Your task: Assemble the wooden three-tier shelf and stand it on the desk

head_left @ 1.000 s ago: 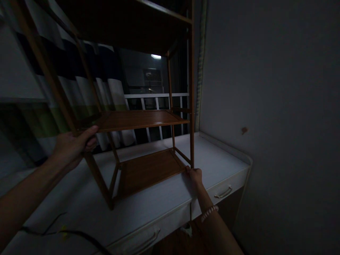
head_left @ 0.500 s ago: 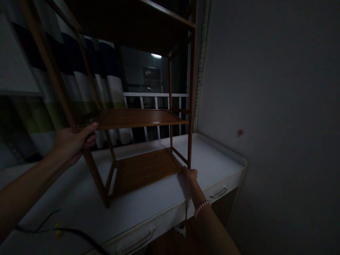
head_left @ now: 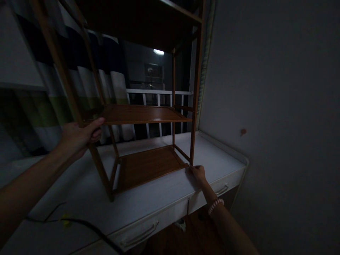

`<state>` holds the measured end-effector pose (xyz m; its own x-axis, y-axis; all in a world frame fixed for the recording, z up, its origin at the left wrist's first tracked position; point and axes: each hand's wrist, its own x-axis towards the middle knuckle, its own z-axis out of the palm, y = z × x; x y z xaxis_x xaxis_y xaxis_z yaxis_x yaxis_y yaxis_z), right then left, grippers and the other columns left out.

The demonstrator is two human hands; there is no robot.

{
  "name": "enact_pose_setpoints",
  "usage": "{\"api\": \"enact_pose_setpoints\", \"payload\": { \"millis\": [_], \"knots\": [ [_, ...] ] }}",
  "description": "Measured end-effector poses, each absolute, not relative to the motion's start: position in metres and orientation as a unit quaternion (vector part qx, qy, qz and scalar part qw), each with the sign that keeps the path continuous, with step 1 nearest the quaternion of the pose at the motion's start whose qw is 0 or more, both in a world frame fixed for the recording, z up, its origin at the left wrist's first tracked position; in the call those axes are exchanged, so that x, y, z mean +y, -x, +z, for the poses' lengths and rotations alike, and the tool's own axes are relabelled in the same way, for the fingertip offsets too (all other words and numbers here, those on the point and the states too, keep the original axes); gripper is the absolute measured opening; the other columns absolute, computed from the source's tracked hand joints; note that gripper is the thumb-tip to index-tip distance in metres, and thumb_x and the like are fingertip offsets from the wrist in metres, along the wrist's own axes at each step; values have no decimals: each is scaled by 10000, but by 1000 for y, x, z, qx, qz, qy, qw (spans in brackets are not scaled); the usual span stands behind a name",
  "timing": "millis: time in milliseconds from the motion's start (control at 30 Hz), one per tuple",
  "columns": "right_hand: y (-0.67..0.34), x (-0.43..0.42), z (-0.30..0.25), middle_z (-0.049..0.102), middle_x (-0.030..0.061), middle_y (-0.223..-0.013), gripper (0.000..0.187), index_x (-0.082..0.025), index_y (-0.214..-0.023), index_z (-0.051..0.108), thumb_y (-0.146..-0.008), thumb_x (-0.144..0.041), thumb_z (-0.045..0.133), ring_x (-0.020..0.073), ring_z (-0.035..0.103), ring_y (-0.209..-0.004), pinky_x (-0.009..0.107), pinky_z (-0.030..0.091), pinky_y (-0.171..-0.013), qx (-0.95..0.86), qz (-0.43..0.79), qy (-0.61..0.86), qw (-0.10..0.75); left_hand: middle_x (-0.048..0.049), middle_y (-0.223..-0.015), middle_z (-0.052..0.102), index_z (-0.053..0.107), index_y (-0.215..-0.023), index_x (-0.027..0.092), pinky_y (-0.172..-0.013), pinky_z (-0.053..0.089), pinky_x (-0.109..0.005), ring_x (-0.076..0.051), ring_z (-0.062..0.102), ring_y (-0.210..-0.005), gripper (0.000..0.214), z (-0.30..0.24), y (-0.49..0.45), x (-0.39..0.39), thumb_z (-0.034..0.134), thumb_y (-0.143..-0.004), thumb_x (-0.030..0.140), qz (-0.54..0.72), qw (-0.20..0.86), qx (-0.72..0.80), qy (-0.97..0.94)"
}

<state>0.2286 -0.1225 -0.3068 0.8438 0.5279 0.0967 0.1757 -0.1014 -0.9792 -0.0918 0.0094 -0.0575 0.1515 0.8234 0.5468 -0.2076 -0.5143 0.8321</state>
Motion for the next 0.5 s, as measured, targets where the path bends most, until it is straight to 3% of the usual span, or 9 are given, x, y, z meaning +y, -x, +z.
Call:
{"api": "enact_pose_setpoints", "payload": {
  "millis": [167,333,500],
  "knots": [
    [-237,-130,-304,648,106,-831,371,-85,-969,554,-655,-284,570,156,600,-682,225,444,-598,-317,63,730,603,66,-448,369,407,-556,140,-277,216,-150,-31,310,-311,283,-58,91,14,684,-580,190,609,434,243,-618],
    [-239,-129,-302,652,102,-802,269,-89,-855,609,-723,-288,485,154,589,-678,225,432,-620,-406,42,718,564,78,-416,347,402,-565,137,-278,216,-135,-24,305,-307,279,-58,92,13,674,-596,185,598,432,237,-632],
    [-247,-130,-302,659,95,-779,322,-73,-925,621,-753,-294,461,155,588,-658,223,424,-606,-454,37,719,524,78,-397,341,415,-574,134,-283,218,-130,-23,301,-307,255,-58,95,13,662,-606,187,586,433,244,-640]
  ]
}}
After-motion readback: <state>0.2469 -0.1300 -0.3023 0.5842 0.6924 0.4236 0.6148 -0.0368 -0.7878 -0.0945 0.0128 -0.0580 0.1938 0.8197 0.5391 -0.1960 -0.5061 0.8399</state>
